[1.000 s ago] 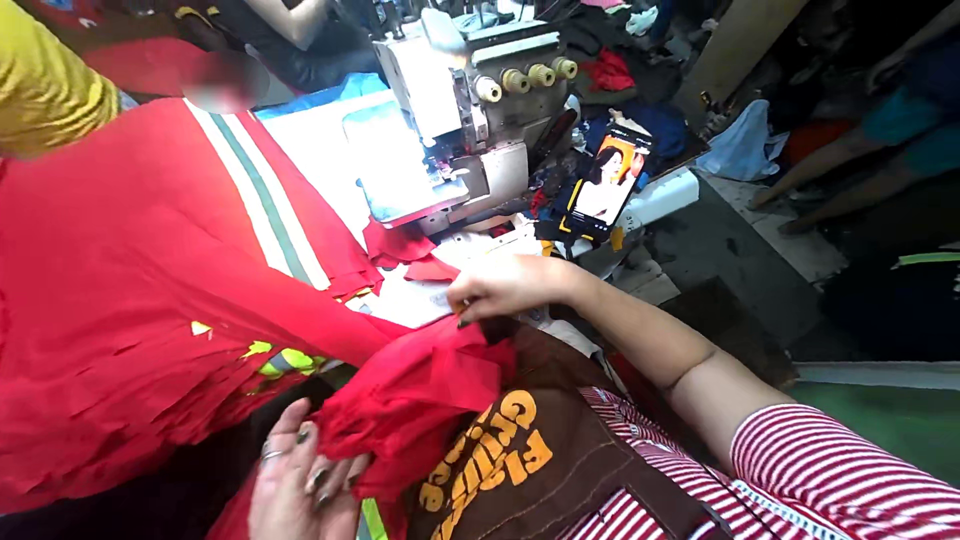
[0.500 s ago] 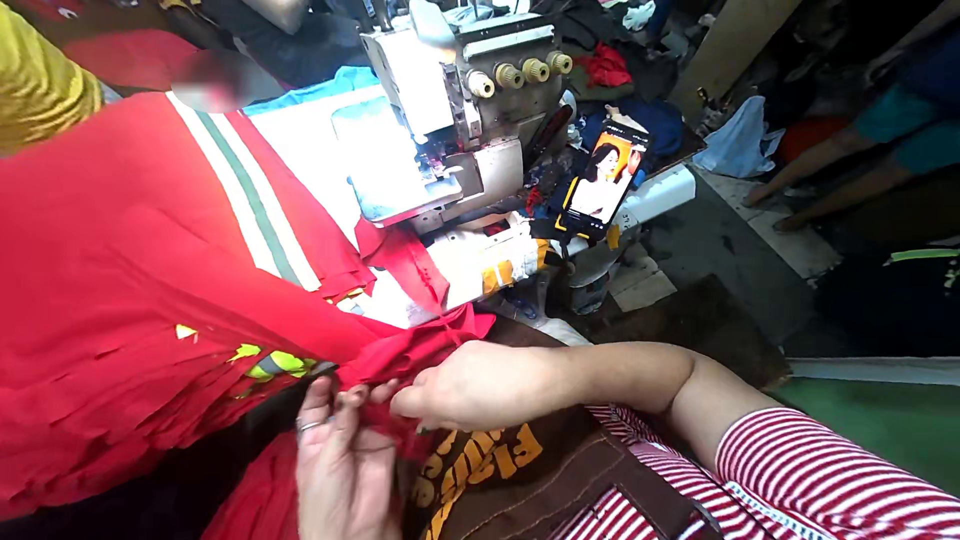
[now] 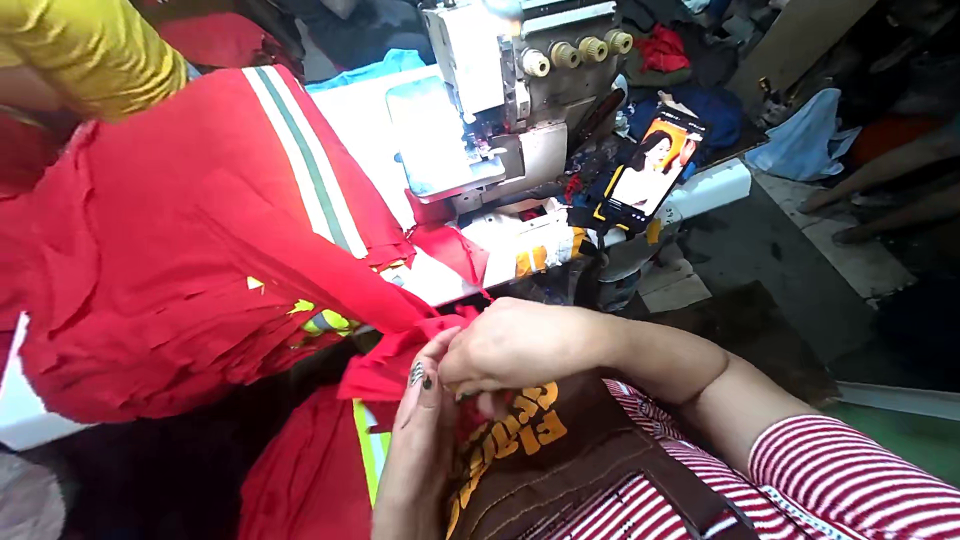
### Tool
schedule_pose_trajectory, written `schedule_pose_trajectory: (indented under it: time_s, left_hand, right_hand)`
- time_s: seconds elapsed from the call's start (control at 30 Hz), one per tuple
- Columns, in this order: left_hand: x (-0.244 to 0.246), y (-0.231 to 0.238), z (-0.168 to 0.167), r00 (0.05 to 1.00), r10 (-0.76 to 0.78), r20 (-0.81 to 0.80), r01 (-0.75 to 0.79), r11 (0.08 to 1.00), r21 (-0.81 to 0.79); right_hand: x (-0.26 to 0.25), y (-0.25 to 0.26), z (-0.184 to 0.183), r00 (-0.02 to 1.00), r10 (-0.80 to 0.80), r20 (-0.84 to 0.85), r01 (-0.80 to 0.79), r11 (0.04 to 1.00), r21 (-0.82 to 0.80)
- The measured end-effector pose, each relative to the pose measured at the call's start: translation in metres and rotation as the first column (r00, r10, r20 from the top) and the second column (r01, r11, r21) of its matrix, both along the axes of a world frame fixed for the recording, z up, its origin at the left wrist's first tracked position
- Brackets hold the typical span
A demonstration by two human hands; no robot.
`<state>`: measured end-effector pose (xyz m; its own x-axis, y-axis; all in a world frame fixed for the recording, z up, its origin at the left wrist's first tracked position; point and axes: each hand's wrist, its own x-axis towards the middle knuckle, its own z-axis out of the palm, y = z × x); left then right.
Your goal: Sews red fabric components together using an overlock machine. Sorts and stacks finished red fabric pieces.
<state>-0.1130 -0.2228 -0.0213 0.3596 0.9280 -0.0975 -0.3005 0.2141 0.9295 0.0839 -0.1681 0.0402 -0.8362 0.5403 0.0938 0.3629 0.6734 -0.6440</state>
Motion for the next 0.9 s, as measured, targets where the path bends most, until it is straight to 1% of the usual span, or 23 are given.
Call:
schedule_pose_trajectory:
  time_s: [0.07, 0.13, 0.23, 0.3, 0.33, 0.37, 0.43, 0.47, 0.5, 0.53, 0.6, 0.67, 0.7, 0.77, 0.83, 0.9]
  left_hand:
    - [-0.013, 0.001, 0.000, 0.998, 0.044, 0.045, -0.042, 0.998, -0.039]
    - [-0.034, 0.002, 0.003, 0.984, 0.170, 0.056, -0.168, 0.985, -0.046]
    - [-0.061, 0.003, 0.008, 0.942, 0.328, 0.072, -0.327, 0.945, -0.023]
    - [-0.066, 0.004, 0.012, 0.925, 0.374, 0.071, -0.375, 0.927, -0.001]
    - [-0.063, 0.004, 0.012, 0.922, 0.378, 0.083, -0.379, 0.925, 0.004]
    - [-0.057, 0.004, 0.010, 0.933, 0.350, 0.088, -0.352, 0.936, 0.009]
    - [-0.038, 0.005, 0.007, 0.968, 0.235, 0.090, -0.234, 0.972, -0.016]
    - [-0.027, 0.005, 0.003, 0.975, 0.175, 0.134, -0.171, 0.984, -0.047]
    - [-0.016, 0.005, -0.002, 0.974, 0.132, 0.186, -0.119, 0.990, -0.079]
    - [-0.007, 0.006, -0.006, 0.971, 0.130, 0.203, -0.108, 0.988, -0.114]
    - [0.003, 0.009, -0.008, 0.964, 0.198, 0.175, -0.170, 0.971, -0.165]
    - [0.000, 0.015, -0.004, 0.934, 0.302, 0.189, -0.269, 0.946, -0.182]
    - [-0.005, 0.018, -0.003, 0.917, 0.347, 0.199, -0.319, 0.934, -0.159]
    - [-0.020, 0.022, -0.002, 0.874, 0.410, 0.260, -0.401, 0.912, -0.090]
    - [-0.038, 0.026, 0.000, 0.832, 0.449, 0.325, -0.467, 0.884, -0.026]
    - [-0.050, 0.030, 0.004, 0.808, 0.481, 0.340, -0.519, 0.854, 0.025]
  right_hand:
    - [0.013, 0.012, -0.004, 0.998, -0.035, -0.051, 0.032, 0.997, -0.065]
    - [0.034, 0.027, -0.014, 0.995, -0.082, -0.056, 0.076, 0.991, -0.110]
    - [0.070, 0.051, -0.032, 0.988, -0.156, -0.018, 0.155, 0.986, -0.056]
    - [0.086, 0.059, -0.031, 0.973, -0.229, -0.013, 0.227, 0.969, -0.098]
    - [0.088, 0.059, -0.030, 0.958, -0.282, -0.048, 0.274, 0.953, -0.131]
    - [0.085, 0.057, -0.027, 0.934, -0.340, -0.110, 0.317, 0.930, -0.184]
    - [0.063, 0.042, -0.021, 0.868, -0.443, -0.224, 0.374, 0.880, -0.291]
    - [0.047, 0.032, -0.020, 0.848, -0.473, -0.241, 0.398, 0.867, -0.300]
    - [0.030, 0.023, -0.020, 0.863, -0.460, -0.210, 0.404, 0.877, -0.261]
    - [0.015, 0.013, -0.018, 0.901, -0.413, -0.135, 0.377, 0.897, -0.231]
    - [-0.007, -0.005, -0.015, 0.965, -0.260, 0.014, 0.256, 0.939, -0.230]
    - [-0.012, -0.014, -0.014, 0.988, -0.100, 0.116, 0.122, 0.973, -0.197]
    - [-0.007, -0.014, -0.015, 0.992, -0.052, 0.113, 0.071, 0.982, -0.175]
    - [0.010, -0.007, -0.016, 0.995, 0.001, 0.100, 0.020, 0.978, -0.206]
    - [0.032, 0.002, -0.022, 0.997, -0.012, 0.074, 0.030, 0.970, -0.240]
    - [0.053, 0.011, -0.028, 0.998, -0.054, 0.018, 0.057, 0.955, -0.292]
